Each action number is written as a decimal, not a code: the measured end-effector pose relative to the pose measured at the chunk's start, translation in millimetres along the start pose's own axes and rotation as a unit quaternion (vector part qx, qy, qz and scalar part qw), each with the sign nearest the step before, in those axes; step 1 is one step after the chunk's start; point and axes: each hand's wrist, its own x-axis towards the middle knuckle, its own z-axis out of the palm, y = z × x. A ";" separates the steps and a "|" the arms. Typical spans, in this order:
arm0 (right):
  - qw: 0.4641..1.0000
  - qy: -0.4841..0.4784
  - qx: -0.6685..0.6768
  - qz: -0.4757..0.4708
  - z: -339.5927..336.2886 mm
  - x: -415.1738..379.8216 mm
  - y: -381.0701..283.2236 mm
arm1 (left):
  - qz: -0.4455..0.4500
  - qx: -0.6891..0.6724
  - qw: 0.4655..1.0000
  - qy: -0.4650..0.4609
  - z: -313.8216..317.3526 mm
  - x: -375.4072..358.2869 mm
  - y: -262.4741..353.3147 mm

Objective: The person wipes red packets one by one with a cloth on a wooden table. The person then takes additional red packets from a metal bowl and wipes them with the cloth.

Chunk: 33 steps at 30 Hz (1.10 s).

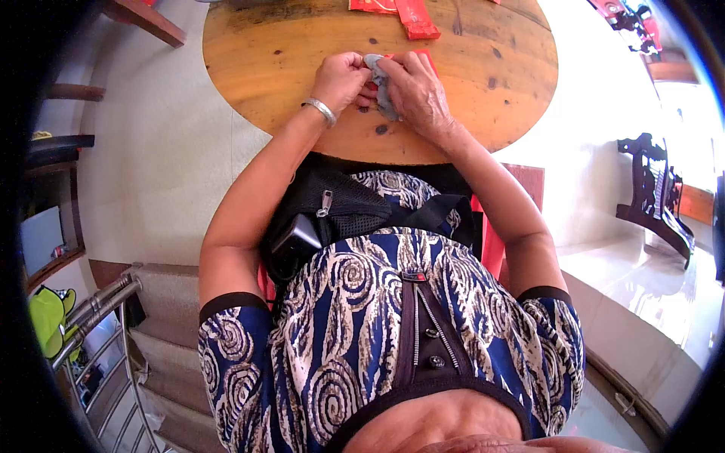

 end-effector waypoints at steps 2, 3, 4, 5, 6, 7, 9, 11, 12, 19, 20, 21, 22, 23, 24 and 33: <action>1.000 0.007 0.003 0.015 0.7 0.0 2.5 | -0.005 -0.004 1.000 -0.005 0.5 0.1 -1.0; 0.999 0.014 0.006 0.032 1.3 -0.6 3.5 | -0.014 0.000 1.000 -0.004 0.8 0.4 -0.7; 0.999 0.013 0.006 0.033 1.9 -1.5 6.7 | -0.023 0.005 1.000 -0.003 1.0 0.5 -0.6; 0.999 0.004 0.007 0.050 2.0 -2.3 12.2 | -0.024 0.005 1.000 -0.004 0.9 -0.1 -0.4; 0.998 -0.004 0.007 0.067 1.9 -2.9 17.9 | -0.026 -0.006 1.000 -0.013 0.6 -1.2 0.8; 0.998 -0.003 0.006 0.067 2.2 -3.5 23.4 | -0.028 -0.018 0.999 -0.021 0.5 -2.0 2.2; 0.998 -0.001 0.004 0.068 1.7 -3.9 29.5 | -0.026 -0.016 0.999 -0.023 0.3 -2.4 3.8; 0.997 -0.009 0.001 0.079 -0.7 -4.6 30.6 | -0.027 -0.015 0.999 -0.024 -0.6 -3.1 2.6; 0.996 -0.017 -0.003 0.090 -2.7 -4.2 30.6 | -0.027 -0.017 0.999 -0.023 -0.5 -2.4 1.9; 0.992 -0.029 -0.058 0.109 -16.2 -6.6 42.2 | -0.041 -0.002 0.998 -0.039 -3.6 0.1 0.4; 0.987 -0.046 -0.068 0.139 -20.7 -7.6 43.2 | -0.040 -0.003 0.998 -0.037 -3.7 0.2 -0.1; 0.981 -0.062 -0.077 0.168 -25.0 -8.0 44.5 | -0.037 0.001 0.999 -0.034 -3.4 0.0 0.1; 0.983 -0.040 -0.074 0.161 -27.0 -11.2 48.6 | -0.034 0.005 0.999 -0.031 -3.3 -0.1 0.0; 0.983 -0.040 -0.074 0.161 -29.2 -13.0 51.3 | -0.033 0.005 0.999 -0.030 -3.9 -0.4 -0.5; 0.982 -0.034 -0.071 0.174 -31.9 -13.9 52.7 | -0.037 -0.002 0.999 -0.028 -4.5 -0.5 -1.0; 0.994 0.083 0.030 0.067 -26.5 2.9 16.9 | -0.036 -0.001 0.999 -0.019 -0.2 -2.3 1.9</action>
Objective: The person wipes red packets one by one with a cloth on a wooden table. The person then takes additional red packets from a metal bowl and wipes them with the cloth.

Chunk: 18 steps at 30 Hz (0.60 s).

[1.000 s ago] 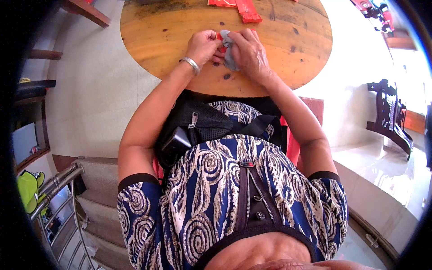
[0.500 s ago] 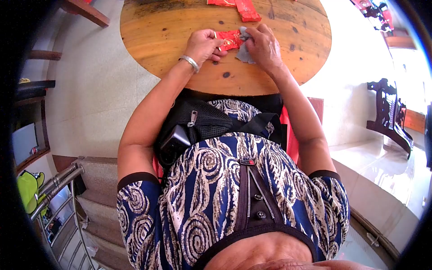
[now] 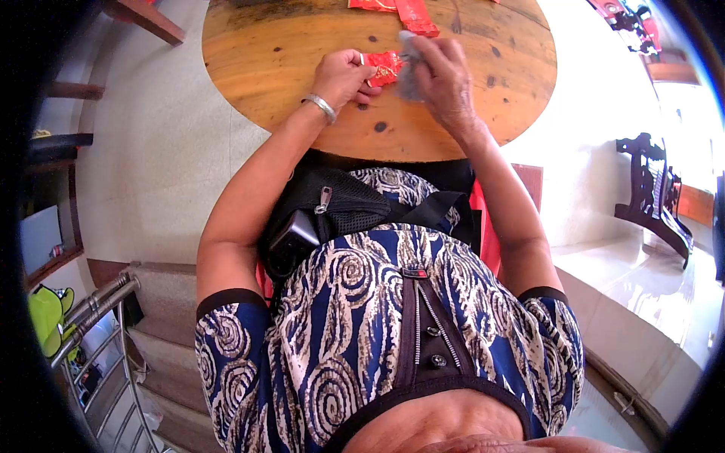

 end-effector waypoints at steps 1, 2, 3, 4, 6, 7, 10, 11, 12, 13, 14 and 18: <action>0.999 -0.021 0.009 -0.040 5.7 0.9 -4.6 | 0.006 -0.006 1.000 0.006 1.2 -0.9 1.8; 0.999 -0.021 0.009 -0.040 9.8 0.1 -9.7 | 0.006 -0.006 1.000 0.006 1.6 -0.4 1.7; 0.996 -0.070 -0.014 -0.060 13.6 -2.3 -15.0 | 0.014 0.003 1.000 0.011 1.7 0.1 1.1; 0.989 -0.119 -0.037 -0.080 17.6 -5.2 -17.8 | 0.022 0.011 1.000 0.017 1.1 0.8 0.5; 0.987 -0.121 -0.067 -0.076 26.0 -8.3 -11.9 | 0.021 0.009 1.000 0.016 0.7 2.5 -0.6; 0.989 -0.115 -0.056 -0.069 23.8 -6.4 -12.2 | 0.020 0.007 1.000 0.014 1.2 2.9 -1.8; 0.992 -0.102 -0.051 -0.049 23.1 -6.5 -8.7 | 0.008 0.044 0.999 -0.002 0.3 3.6 -1.5; 0.993 -0.092 -0.056 -0.039 23.8 -6.0 -6.8 | 0.007 0.044 0.999 -0.003 0.3 3.3 -1.2; 0.993 -0.092 -0.056 -0.038 23.5 -5.4 -4.0 | 0.009 0.043 0.999 -0.006 0.2 3.0 -0.9; 0.994 -0.093 -0.052 -0.031 22.3 -4.9 -0.5 | 0.011 0.041 0.999 -0.009 0.0 2.5 -0.3; 0.994 -0.094 -0.047 -0.025 21.6 -4.4 2.6 | 0.012 0.042 0.999 -0.008 -0.1 2.1 0.5; 0.995 -0.087 -0.057 0.002 23.8 -6.4 13.7 | -0.001 0.029 1.000 -0.007 0.0 2.7 0.7</action>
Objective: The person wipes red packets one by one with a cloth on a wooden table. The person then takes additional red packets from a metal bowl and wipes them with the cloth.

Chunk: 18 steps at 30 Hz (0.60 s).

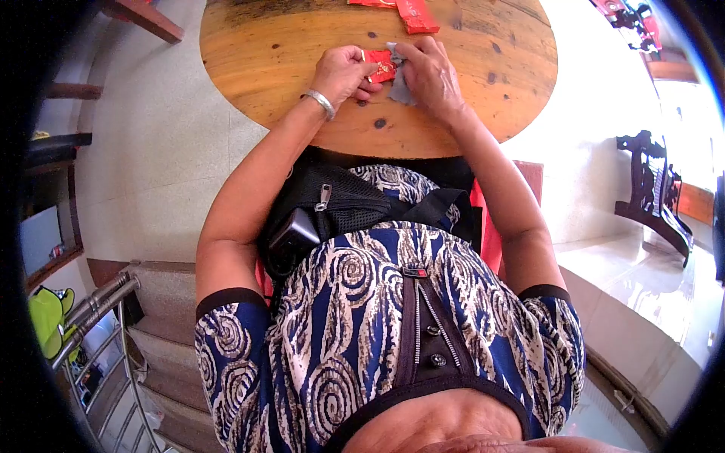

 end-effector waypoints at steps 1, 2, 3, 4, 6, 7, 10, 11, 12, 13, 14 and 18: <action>1.000 -0.006 -0.003 0.005 0.3 0.3 3.4 | -0.002 -0.005 1.000 0.000 0.2 0.8 -1.0; 1.000 -0.012 -0.006 0.008 0.1 -0.2 6.2 | -0.002 -0.006 1.000 -0.001 0.3 1.3 -1.8; 1.000 -0.012 -0.006 0.008 -1.6 0.2 6.7 | -0.001 -0.012 1.000 -0.001 0.1 1.1 -1.7; 1.000 -0.016 -0.018 0.016 -3.2 1.1 7.0 | -0.001 -0.018 1.000 -0.001 -0.3 0.6 -1.5; 0.999 -0.020 -0.029 0.024 -5.2 1.2 8.2 | 0.000 -0.019 1.000 -0.002 -1.0 0.8 -1.9; 0.998 -0.024 -0.039 0.038 -6.4 0.7 9.9 | 0.001 -0.020 1.000 -0.004 -1.0 1.1 -2.1; 0.996 -0.027 -0.059 0.063 -11.0 -1.0 16.7 | 0.001 -0.021 1.000 -0.005 -1.5 0.5 -0.9; 0.994 -0.026 -0.070 0.074 -12.9 -1.4 19.4 | 0.001 -0.022 1.000 -0.004 -1.9 -0.1 -0.4; 0.995 -0.026 -0.070 0.073 -17.5 -1.4 19.6 | 0.002 -0.026 1.000 -0.005 -2.1 -0.4 0.1; 0.992 -0.042 -0.073 0.095 -23.2 -2.6 19.8 | 0.003 -0.029 1.000 -0.007 -2.2 -0.7 0.4; 0.988 -0.058 -0.077 0.118 -28.1 -3.3 20.2 | 0.003 -0.029 1.000 -0.006 -2.8 -1.1 0.5; 0.985 -0.053 -0.096 0.137 -39.0 -6.3 27.7 | -0.001 -0.035 0.999 -0.007 -3.7 -0.8 -0.1</action>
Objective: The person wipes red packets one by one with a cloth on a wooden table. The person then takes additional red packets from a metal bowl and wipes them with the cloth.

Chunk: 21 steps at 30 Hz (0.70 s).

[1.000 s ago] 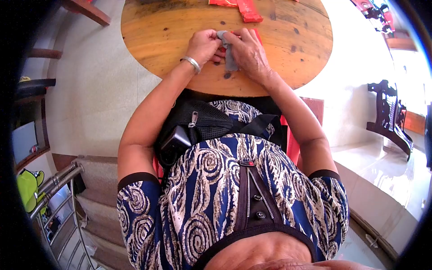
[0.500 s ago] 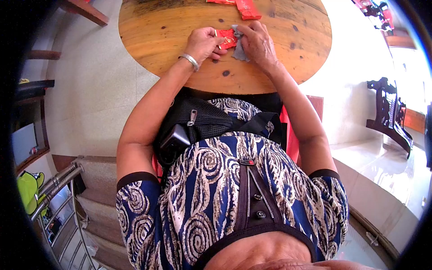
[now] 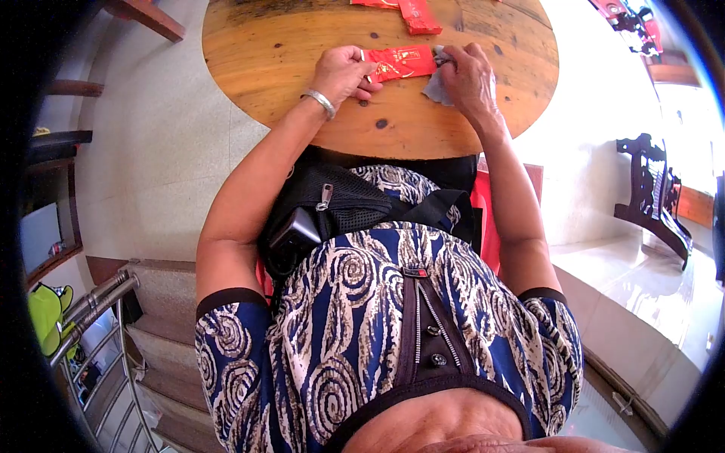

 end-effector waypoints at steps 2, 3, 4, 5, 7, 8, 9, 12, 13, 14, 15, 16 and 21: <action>0.996 0.071 0.056 0.009 -2.2 -0.2 1.7 | 0.000 0.002 1.000 0.000 -0.4 0.5 -0.6; 0.996 0.071 0.056 0.009 -6.2 0.9 -3.0 | 0.001 0.002 1.000 0.000 -0.6 0.5 -0.8; 0.990 0.103 0.094 -0.037 -10.0 1.6 -8.8 | 0.002 0.003 1.000 -0.001 -0.5 0.3 -1.2; 0.979 0.136 0.132 -0.081 -12.0 0.9 -15.7 | 0.001 0.003 1.000 -0.001 -0.4 0.3 -1.7; 0.972 0.116 0.169 -0.117 -8.3 -3.0 -31.4 | 0.003 0.008 1.000 0.004 0.2 0.4 -1.5; 0.962 0.096 0.206 -0.155 -5.6 -4.0 -40.6 | 0.003 0.009 1.000 0.003 1.0 0.3 -0.7; 0.968 0.071 0.181 -0.158 1.0 -7.0 -48.5 | 0.005 0.012 1.000 0.008 2.7 -0.9 0.9; 0.971 0.039 0.102 -0.213 23.8 -9.7 -61.4 | 0.018 0.017 0.999 0.023 4.0 -1.1 1.1; 0.972 0.046 0.087 -0.214 25.6 -10.7 -64.7 | 0.030 0.018 0.999 0.033 4.3 -0.9 1.0; 0.972 0.046 0.087 -0.214 24.7 -10.3 -64.7 | 0.030 0.018 0.999 0.032 4.4 -0.7 0.6; 0.976 0.035 0.095 -0.193 23.1 -9.7 -64.9 | 0.028 0.008 0.999 0.031 5.1 -1.9 1.8; 0.979 0.023 0.103 -0.173 22.3 -9.7 -64.5 | 0.026 -0.001 0.999 0.030 5.6 -2.8 2.1; 0.982 0.057 0.086 -0.161 32.6 -4.1 -43.3 | 0.005 0.020 1.000 0.016 3.6 0.8 -0.4</action>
